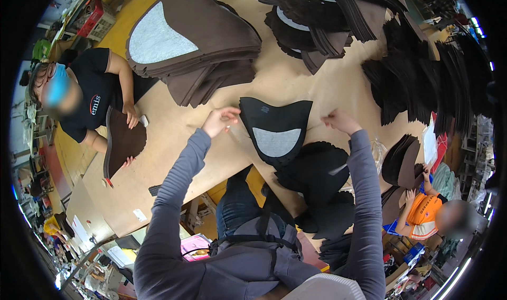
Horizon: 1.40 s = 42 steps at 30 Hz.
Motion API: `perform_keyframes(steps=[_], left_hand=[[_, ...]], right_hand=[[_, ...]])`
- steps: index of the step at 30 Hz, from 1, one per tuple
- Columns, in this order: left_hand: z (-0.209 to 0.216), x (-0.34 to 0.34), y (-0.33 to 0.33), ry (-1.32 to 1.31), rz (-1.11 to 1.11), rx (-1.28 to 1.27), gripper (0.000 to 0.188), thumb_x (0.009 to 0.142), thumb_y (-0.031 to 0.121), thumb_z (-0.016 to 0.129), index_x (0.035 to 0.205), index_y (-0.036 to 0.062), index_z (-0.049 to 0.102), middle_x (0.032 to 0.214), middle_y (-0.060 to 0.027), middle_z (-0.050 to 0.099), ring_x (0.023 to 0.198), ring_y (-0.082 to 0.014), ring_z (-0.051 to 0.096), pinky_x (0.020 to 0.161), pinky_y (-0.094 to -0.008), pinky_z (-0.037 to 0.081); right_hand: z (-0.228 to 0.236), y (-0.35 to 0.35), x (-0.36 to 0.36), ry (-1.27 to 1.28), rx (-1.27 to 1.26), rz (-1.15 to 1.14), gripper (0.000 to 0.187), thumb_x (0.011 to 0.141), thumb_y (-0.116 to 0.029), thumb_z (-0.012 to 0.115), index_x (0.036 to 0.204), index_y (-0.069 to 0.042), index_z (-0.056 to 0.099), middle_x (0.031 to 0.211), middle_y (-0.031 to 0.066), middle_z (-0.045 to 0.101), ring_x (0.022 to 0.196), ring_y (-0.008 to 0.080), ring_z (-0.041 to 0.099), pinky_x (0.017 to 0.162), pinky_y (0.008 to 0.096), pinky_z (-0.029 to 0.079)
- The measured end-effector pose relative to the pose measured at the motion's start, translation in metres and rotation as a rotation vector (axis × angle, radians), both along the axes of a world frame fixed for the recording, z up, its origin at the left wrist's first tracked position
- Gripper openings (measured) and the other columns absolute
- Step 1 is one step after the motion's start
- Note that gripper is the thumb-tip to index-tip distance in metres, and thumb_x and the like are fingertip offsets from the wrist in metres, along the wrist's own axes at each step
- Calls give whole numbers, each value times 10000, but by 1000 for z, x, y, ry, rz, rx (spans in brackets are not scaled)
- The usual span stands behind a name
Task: The person walks to a work table and stacks black fabric pieces into neat piles. They then place a white template on top of a stack and secure it with a rubber band.
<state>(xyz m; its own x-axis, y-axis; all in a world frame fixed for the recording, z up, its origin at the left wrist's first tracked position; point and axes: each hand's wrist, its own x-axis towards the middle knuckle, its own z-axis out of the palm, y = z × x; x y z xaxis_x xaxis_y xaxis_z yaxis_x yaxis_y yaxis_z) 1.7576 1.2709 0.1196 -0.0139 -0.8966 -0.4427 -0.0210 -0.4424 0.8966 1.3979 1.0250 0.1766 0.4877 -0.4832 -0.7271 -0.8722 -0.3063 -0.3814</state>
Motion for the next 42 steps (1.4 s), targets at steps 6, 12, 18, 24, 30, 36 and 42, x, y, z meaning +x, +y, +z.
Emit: perform_keyframes(steps=[6,12,18,24,30,36,42], left_hand=[[0,-102,-32,224,75,-146,369,878,25,616,1244,16,569,1044,-82,658,931,-112,598,830,-258,484],[-71,-117,-5,900,508,-33,183,933,129,551,1040,17,647,1008,-34,646,893,-92,577,758,-243,462],[8,-101,-18,410,352,-58,214,938,204,567,957,19,672,904,4,612,774,-66,520,745,-214,417],[17,-92,-4,378,383,-73,188,917,158,608,984,0,682,858,6,609,775,-84,543,742,-225,454],[-20,-84,14,316,514,34,189,907,163,632,1009,17,697,891,-1,684,803,-75,585,778,-227,457],[-47,-107,27,379,690,-67,204,869,198,685,955,16,716,872,-46,711,814,-110,632,785,-247,461],[-48,-121,14,167,909,152,160,841,142,654,940,39,725,855,-66,716,807,-156,639,782,-268,469]], right_hand=[[-5,84,130,-419,-162,-60,327,840,-313,630,805,6,690,723,169,666,658,252,658,645,348,516],[12,145,151,-625,407,-161,330,870,-312,613,808,9,660,701,126,644,649,206,642,633,308,517],[-49,171,104,-597,194,-464,205,860,-174,631,793,19,623,606,64,591,510,117,565,494,285,449],[-47,169,131,-706,337,-449,144,841,-114,654,814,26,669,643,76,614,539,111,562,511,283,441],[-27,154,134,-927,94,-242,141,854,-94,652,867,41,689,656,62,629,574,100,564,552,256,460],[-36,131,166,-961,299,-862,204,828,-84,671,1000,22,693,734,109,656,616,131,604,598,265,490],[-46,156,141,-523,-398,-60,118,752,-51,680,861,-9,689,840,164,653,746,320,650,673,395,512]])
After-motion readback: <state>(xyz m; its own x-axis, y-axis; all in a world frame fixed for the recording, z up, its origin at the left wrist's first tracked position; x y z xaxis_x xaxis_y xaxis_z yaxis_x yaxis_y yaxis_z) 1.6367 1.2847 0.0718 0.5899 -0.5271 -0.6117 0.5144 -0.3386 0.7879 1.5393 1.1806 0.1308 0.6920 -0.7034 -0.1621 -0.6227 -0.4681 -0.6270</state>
